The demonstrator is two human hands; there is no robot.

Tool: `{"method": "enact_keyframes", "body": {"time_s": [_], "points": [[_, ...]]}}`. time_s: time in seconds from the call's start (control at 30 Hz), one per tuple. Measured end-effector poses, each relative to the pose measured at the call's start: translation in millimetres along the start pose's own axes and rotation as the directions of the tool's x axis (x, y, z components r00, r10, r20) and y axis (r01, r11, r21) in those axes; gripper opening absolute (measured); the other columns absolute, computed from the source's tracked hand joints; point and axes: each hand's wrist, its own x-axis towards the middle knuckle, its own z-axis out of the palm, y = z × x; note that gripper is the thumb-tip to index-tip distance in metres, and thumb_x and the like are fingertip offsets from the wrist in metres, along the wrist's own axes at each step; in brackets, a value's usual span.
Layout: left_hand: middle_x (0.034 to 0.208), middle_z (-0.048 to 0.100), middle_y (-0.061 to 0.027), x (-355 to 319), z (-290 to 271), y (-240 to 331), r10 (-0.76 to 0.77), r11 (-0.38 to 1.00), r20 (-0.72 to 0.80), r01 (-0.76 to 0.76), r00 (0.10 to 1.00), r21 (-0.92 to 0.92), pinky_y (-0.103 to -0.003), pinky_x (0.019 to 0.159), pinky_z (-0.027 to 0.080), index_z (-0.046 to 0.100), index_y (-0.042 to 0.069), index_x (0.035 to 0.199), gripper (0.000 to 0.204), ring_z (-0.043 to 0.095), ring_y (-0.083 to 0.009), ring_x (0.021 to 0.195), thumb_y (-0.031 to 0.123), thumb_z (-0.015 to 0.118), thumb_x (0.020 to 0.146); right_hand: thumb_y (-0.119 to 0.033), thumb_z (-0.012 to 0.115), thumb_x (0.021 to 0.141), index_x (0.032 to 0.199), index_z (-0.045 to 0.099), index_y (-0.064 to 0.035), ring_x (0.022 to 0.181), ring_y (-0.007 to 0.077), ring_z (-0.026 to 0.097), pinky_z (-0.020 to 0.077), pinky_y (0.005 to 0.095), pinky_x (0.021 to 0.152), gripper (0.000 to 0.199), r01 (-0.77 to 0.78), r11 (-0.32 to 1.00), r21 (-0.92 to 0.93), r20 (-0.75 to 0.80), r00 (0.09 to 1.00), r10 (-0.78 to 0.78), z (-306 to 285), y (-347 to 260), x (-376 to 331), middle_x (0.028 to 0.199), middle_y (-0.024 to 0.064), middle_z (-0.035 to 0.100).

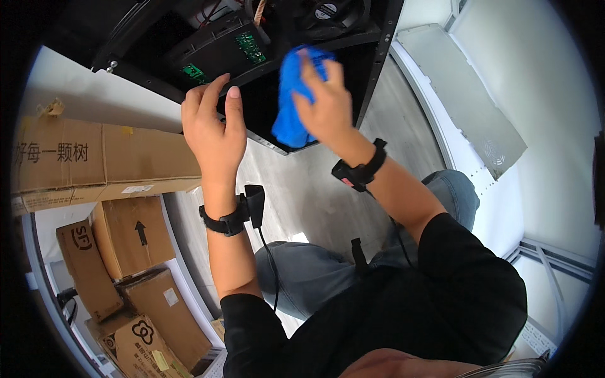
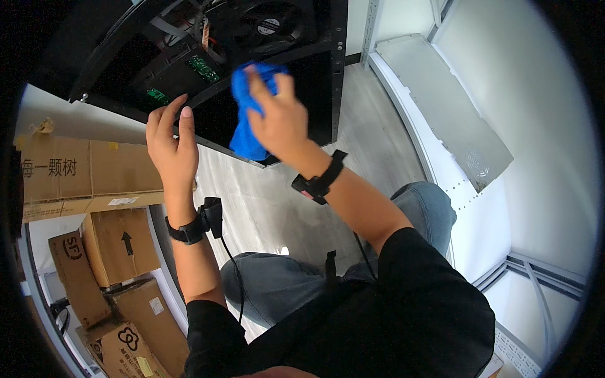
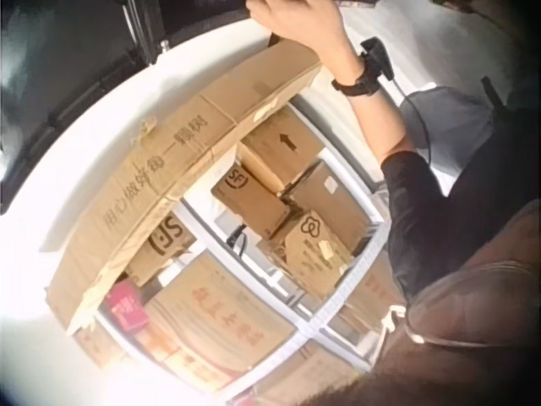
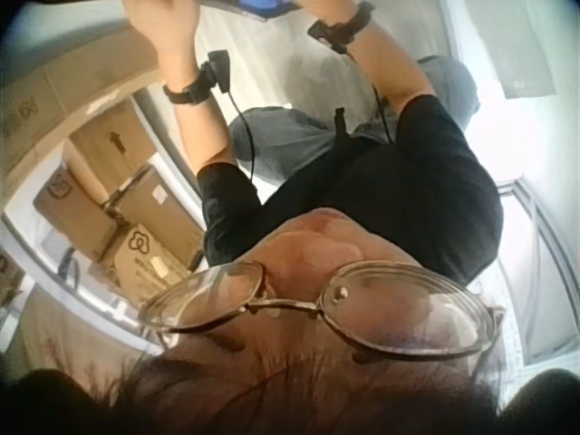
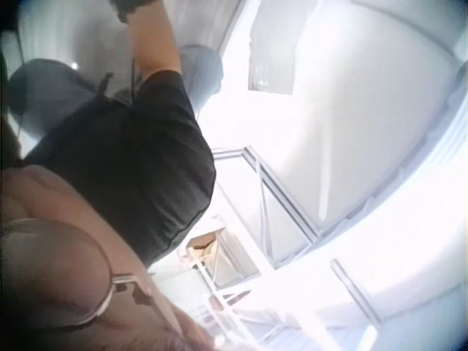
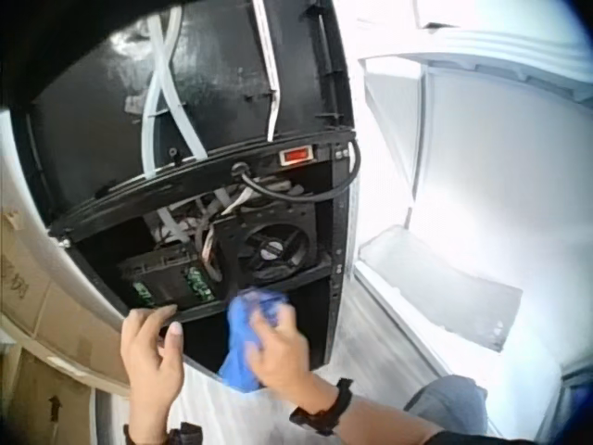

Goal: The person wipes the interior of a black electronic device with a blue cloth, then uses a screwdriver to attach a black plastic cover and a metal backplate to the device.

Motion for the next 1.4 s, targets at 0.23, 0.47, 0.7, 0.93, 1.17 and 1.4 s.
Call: {"method": "enact_keyframes", "body": {"time_s": [0.23,0.47,0.7,0.93,1.17,1.4], "points": [[0.097,0.062,-0.0126,-0.3,-8.8,-1.3,0.023,1.0,0.003,-0.023,1.0,-0.008,-0.037,0.081,0.046,0.069,0.003,0.102,0.024,0.057,-0.0303,0.092,0.023,0.06,0.089,-0.012,0.067,0.075,0.136,0.047,-0.03,0.076,0.0382,0.064,0.0554,0.0457,0.066,0.066,0.039,0.988,0.148,0.464,0.88,-0.104,31.7,-48.1,-11.1,0.112,0.0167,0.049],[0.107,0.06,-0.0149,-0.3,-7.0,-0.8,0.035,0.999,0.022,-0.034,0.999,-0.042,-0.036,0.089,0.044,0.065,0.002,0.108,0.026,0.057,-0.0317,0.102,0.015,0.064,0.085,-0.016,0.066,0.079,0.144,0.037,-0.0193,0.091,0.0413,0.063,0.0529,0.0429,0.079,0.071,-0.12,0.961,0.251,0.421,0.907,0.004,-4.8,-18.0,-25.9,0.125,0.018,0.045],[0.112,0.059,-0.0168,-0.3,-32.1,23.1,0.02,0.984,0.102,-0.001,0.995,-0.177,-0.038,0.092,0.044,0.066,0.003,0.104,0.025,0.056,-0.0331,0.106,0.004,0.067,0.08,-0.016,0.071,0.076,0.145,0.036,-0.0199,0.1,0.0402,0.059,0.0508,0.0413,0.085,0.078,-0.206,0.955,0.214,0.446,0.89,0.092,-82.7,-16.9,13.4,0.127,0.016,0.046],[0.116,0.059,-0.0135,52.5,-79.6,131.4,0.034,0.793,0.694,0.403,0.719,-0.457,-0.035,0.087,0.047,0.058,0.003,0.121,0.045,0.057,-0.0263,0.106,0.007,0.07,0.078,-0.018,0.072,0.075,0.144,0.038,-0.0202,0.104,0.0405,0.058,0.0489,0.0422,0.086,0.077,-0.4,0.916,0.008,0.413,0.836,0.362,-230.2,-93.5,103.2,0.128,0.0195,0.047],[0.131,0.042,-0.0236,146.5,-136.5,275.5,0.329,0.691,0.732,0.376,0.597,-0.618,-0.042,0.095,0.043,0.026,-0.004,0.141,0.091,0.05,-0.0347,0.116,0.013,0.081,0.07,-0.029,0.069,0.077,0.139,0.045,-0.0165,0.108,0.0406,0.054,0.0465,0.0418,0.091,0.068,-0.395,0.909,-0.131,0.295,0.86,0.416,-350.8,-219.0,207.7,0.129,0.0206,0.045],[0.129,0.039,-0.0236,215.6,-198.8,408.7,0.451,0.527,0.667,0.426,0.594,-0.735,-0.041,0.097,0.042,0.016,-0.004,0.138,0.091,0.049,-0.029,0.117,0.008,0.078,0.073,-0.029,0.075,0.073,0.144,0.035,-0.0172,0.106,0.0429,0.053,0.0485,0.0442,0.087,0.082,-0.441,0.879,-0.181,0.043,0.889,0.455,-485.2,-328.6,257.7,0.132,0.0214,0.042]]}}
